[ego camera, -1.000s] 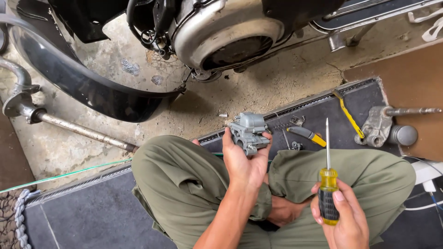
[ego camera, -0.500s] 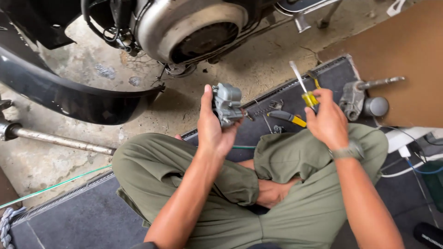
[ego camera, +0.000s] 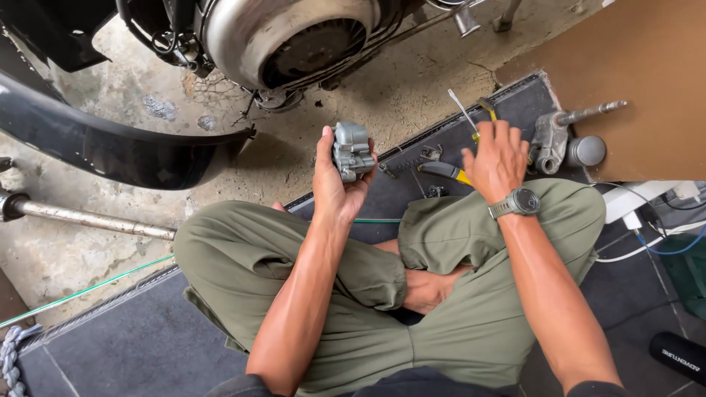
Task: Scraping old gasket material or residue from a motorcycle carburetor body using a utility knife and a screwdriver.
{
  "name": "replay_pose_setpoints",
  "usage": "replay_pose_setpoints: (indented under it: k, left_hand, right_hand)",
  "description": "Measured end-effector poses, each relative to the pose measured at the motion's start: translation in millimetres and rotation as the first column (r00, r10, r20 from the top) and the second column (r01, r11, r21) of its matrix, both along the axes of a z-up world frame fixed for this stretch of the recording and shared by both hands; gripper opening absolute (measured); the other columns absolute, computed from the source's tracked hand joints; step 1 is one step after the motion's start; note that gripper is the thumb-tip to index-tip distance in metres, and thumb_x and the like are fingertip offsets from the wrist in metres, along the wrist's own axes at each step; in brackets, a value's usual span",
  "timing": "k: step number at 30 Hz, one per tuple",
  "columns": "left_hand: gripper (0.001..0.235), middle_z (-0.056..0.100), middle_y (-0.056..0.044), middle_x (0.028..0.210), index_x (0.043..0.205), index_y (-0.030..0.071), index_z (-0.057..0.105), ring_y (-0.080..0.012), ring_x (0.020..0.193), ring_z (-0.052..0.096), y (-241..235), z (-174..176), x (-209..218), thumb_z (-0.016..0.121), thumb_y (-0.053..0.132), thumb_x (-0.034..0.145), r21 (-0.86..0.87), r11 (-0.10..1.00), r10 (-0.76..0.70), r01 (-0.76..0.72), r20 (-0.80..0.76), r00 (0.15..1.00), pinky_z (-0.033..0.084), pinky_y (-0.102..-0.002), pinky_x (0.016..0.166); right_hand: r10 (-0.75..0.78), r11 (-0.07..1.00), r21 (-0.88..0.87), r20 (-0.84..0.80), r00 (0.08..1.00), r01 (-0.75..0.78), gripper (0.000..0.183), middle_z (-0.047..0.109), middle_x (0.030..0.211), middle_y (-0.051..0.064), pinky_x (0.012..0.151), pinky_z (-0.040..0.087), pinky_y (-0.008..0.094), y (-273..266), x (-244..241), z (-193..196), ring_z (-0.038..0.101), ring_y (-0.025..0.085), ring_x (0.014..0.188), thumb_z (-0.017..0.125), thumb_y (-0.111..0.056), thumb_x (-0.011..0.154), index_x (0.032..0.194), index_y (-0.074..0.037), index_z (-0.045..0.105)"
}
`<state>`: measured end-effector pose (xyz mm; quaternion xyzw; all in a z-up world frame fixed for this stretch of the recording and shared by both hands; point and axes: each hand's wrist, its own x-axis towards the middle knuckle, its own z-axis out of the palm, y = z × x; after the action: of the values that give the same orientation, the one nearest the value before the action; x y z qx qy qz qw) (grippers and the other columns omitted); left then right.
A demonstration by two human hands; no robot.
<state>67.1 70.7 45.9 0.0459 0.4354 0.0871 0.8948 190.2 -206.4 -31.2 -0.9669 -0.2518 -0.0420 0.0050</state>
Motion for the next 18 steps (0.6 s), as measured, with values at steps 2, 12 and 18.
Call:
replay_pose_setpoints:
  k: [2, 12, 18]
  left_hand:
    - [0.056, 0.065, -0.018, 0.111, 0.119, 0.004, 0.057, -0.0337, 0.107, 0.069, -1, 0, -2, 0.076, 0.046, 0.087, 0.003, 1.000, -0.022, 0.022, 0.024, 0.999, 0.060, -0.046, 0.091]
    - [0.057, 0.067, -0.020, 0.112, 0.118, 0.003, 0.060, -0.0358, 0.110, 0.069, -2, -11, -7, 0.070, 0.053, 0.093, 0.004, 0.999, -0.053, 0.053, 0.163, 0.985, 0.061, -0.047, 0.092]
    - [0.055, 0.066, -0.022, 0.115, 0.122, 0.004, 0.057, -0.0374, 0.110, 0.069, -5, -15, -6, 0.068, 0.051, 0.096, 0.041, 0.999, -0.004, -0.005, 0.212, 0.977, 0.060, -0.050, 0.093]
  right_hand:
    - [0.101, 0.995, 0.010, -0.122, 0.987, -0.101, 0.046, 0.056, 0.115, 0.012, 0.086, 0.048, 0.054, 4, -7, -1, 0.057, 0.037, 0.105, 0.081, -0.026, 0.084, 0.123, -0.009, 0.063]
    - [0.240, 0.963, -0.006, -0.439, 0.866, -0.270, 0.043, 0.057, 0.107, 0.018, 0.081, 0.049, 0.050, 18, -19, 30, 0.061, 0.038, 0.097, 0.072, -0.025, 0.095, 0.126, 0.004, 0.066]
    - [0.300, 0.912, 0.289, 0.018, 0.954, -0.293, 0.034, 0.059, 0.102, 0.010, 0.070, 0.058, 0.042, 18, -18, 28, 0.069, 0.032, 0.086, 0.077, -0.015, 0.083, 0.114, -0.007, 0.065]
